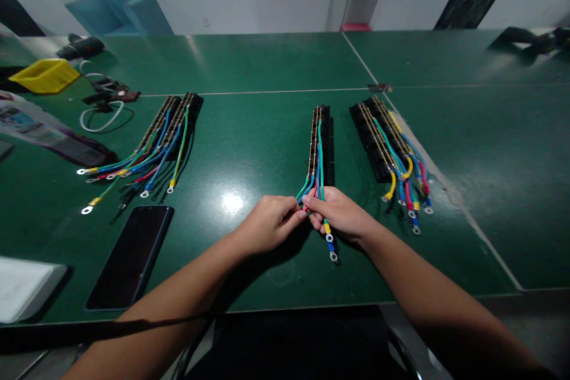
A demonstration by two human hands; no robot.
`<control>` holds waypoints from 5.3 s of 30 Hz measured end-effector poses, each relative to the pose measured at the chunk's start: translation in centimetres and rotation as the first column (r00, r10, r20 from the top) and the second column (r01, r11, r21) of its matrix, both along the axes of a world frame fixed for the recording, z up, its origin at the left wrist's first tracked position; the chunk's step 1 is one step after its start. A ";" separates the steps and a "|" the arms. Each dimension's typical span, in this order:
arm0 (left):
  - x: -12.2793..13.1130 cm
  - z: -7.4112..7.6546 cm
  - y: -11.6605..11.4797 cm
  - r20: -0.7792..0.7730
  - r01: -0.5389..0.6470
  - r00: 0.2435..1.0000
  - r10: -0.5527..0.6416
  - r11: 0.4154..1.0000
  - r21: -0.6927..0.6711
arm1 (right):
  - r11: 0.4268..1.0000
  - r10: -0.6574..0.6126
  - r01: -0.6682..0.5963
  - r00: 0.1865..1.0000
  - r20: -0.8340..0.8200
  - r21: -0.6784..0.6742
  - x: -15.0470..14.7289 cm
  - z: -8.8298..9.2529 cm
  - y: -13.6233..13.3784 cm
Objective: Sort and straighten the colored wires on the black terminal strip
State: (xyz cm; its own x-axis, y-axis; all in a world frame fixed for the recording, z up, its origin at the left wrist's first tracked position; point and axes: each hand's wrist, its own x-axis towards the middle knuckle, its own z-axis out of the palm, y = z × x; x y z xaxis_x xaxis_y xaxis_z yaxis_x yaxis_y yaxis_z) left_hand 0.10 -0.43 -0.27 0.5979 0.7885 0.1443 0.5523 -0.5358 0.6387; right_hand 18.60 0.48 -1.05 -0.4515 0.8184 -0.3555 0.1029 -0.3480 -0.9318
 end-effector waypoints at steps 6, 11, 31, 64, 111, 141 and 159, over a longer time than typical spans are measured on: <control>0.0 0.0 0.0 -0.001 0.032 0.999 -0.032 0.999 0.019 | 1.000 0.007 -0.007 1.000 0.002 0.005 -0.1 0.1 0.0; 0.0 0.1 0.0 0.024 -0.009 1.000 0.009 1.000 -0.022 | 1.000 -0.004 0.004 1.000 -0.002 0.003 0.0 -0.1 0.0; 0.0 0.0 0.0 0.020 0.018 1.000 -0.018 1.000 0.015 | 1.000 -0.007 0.007 1.000 0.010 -0.003 0.0 0.4 0.1; -0.1 0.3 0.2 0.088 -0.032 0.995 0.052 0.977 -0.211 | 1.000 -0.012 0.013 1.000 -0.013 0.018 -0.1 -0.2 0.0; 0.3 -0.2 -0.1 0.099 -0.096 0.987 0.123 0.966 -0.239 | 0.998 -0.034 0.035 0.999 -0.017 0.047 -0.3 -0.1 0.0; 0.4 -0.3 -0.1 0.114 -0.101 0.985 0.133 0.963 -0.249 | 0.997 -0.076 0.076 0.997 -0.006 0.026 -0.5 0.1 -0.1; 0.3 -0.4 0.0 0.125 -0.089 0.984 0.126 0.961 -0.262 | 0.997 -0.061 0.061 0.998 -0.001 0.045 -0.4 0.0 0.0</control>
State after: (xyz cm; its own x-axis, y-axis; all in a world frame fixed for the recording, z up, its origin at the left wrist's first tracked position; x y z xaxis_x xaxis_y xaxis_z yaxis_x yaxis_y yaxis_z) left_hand 0.35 -0.40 -0.67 0.4958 0.8684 0.0063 0.4937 -0.2878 0.8206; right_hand 18.18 0.45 -1.03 -0.4005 0.8593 -0.3180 0.0830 -0.3116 -0.9466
